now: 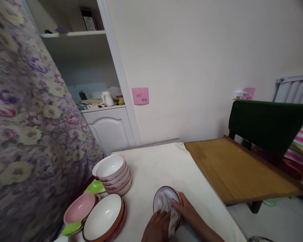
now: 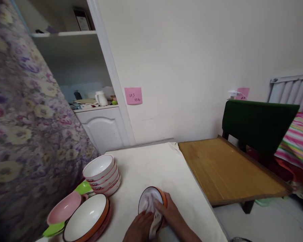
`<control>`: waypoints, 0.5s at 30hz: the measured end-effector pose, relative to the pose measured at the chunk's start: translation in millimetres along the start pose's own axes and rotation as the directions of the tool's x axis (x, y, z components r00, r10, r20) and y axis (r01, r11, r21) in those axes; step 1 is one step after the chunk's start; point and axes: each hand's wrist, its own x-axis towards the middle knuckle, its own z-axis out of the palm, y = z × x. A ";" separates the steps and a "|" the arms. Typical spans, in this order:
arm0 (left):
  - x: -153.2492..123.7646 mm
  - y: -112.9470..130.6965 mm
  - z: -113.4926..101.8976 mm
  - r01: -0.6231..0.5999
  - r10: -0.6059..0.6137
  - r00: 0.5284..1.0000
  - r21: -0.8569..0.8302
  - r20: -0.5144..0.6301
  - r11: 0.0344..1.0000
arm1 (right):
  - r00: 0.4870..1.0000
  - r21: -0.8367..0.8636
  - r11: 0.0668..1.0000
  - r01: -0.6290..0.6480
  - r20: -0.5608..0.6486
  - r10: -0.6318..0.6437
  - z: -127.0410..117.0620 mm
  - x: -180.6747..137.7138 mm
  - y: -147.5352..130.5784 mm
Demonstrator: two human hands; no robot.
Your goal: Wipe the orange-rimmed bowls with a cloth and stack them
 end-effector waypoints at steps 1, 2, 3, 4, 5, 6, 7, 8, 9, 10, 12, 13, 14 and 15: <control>-1.2 0.9 0.2 0.008 -0.008 1.000 0.009 -0.026 1.000 | 1.000 0.012 1.000 0.007 -0.022 -0.007 2.4 -1.2 2.0; -1.5 4.8 1.1 0.036 -0.035 0.997 0.012 -0.075 0.999 | 0.999 0.024 0.999 0.024 -0.047 -0.023 5.3 -4.4 2.5; -0.9 10.9 2.5 0.072 -0.071 0.989 0.009 -0.128 0.997 | 0.997 0.037 0.998 0.042 -0.074 -0.039 8.2 -9.2 1.4; 0.5 18.2 4.4 0.109 -0.107 0.979 0.003 -0.172 0.994 | 0.995 0.049 0.997 0.052 -0.092 -0.048 10.6 -14.6 -1.1; 2.7 25.2 6.5 0.138 -0.136 0.970 -0.006 -0.200 0.990 | 0.994 0.063 0.996 0.056 -0.102 -0.050 12.1 -19.8 -4.7; 5.2 30.8 8.5 0.153 -0.153 0.966 -0.016 -0.207 0.988 | 0.994 0.082 0.995 0.057 -0.098 -0.048 12.4 -24.0 -8.9; 7.8 33.9 10.3 0.150 -0.152 0.969 -0.024 -0.195 0.988 | 0.996 0.099 0.994 0.050 -0.082 -0.042 11.6 -26.4 -13.1; 10.0 33.8 11.8 0.124 -0.127 0.978 -0.028 -0.168 0.992 | 0.998 0.104 0.994 0.036 -0.055 -0.030 9.6 -26.8 -16.6; 11.6 30.5 12.8 0.091 -0.095 0.986 -0.032 -0.141 0.995 | 1.000 0.091 0.996 0.018 -0.021 -0.016 6.9 -25.2 -19.1; 12.3 24.4 13.3 0.057 -0.061 0.991 -0.034 -0.119 0.998 | 1.000 0.066 0.998 0.003 0.008 -0.003 3.9 -21.9 -20.1; 10.8 7.6 13.0 -0.013 0.011 0.997 -0.022 -0.072 1.000 | 0.999 -0.002 1.000 -0.019 0.038 0.019 -1.1 -12.9 -17.6; 9.1 -0.4 12.6 -0.039 0.038 0.998 -0.015 -0.054 0.999 | 0.999 -0.024 0.999 -0.021 0.035 0.022 -2.1 -8.8 -14.7; 7.2 -6.4 12.1 -0.051 0.050 0.998 -0.010 -0.048 0.999 | 1.000 -0.028 0.999 -0.015 0.022 0.015 -1.8 -5.9 -11.3; 5.5 -9.5 11.8 -0.047 0.047 0.997 -0.005 -0.056 0.999 | 1.000 -0.021 1.000 -0.005 0.006 0.005 -0.3 -4.7 -8.1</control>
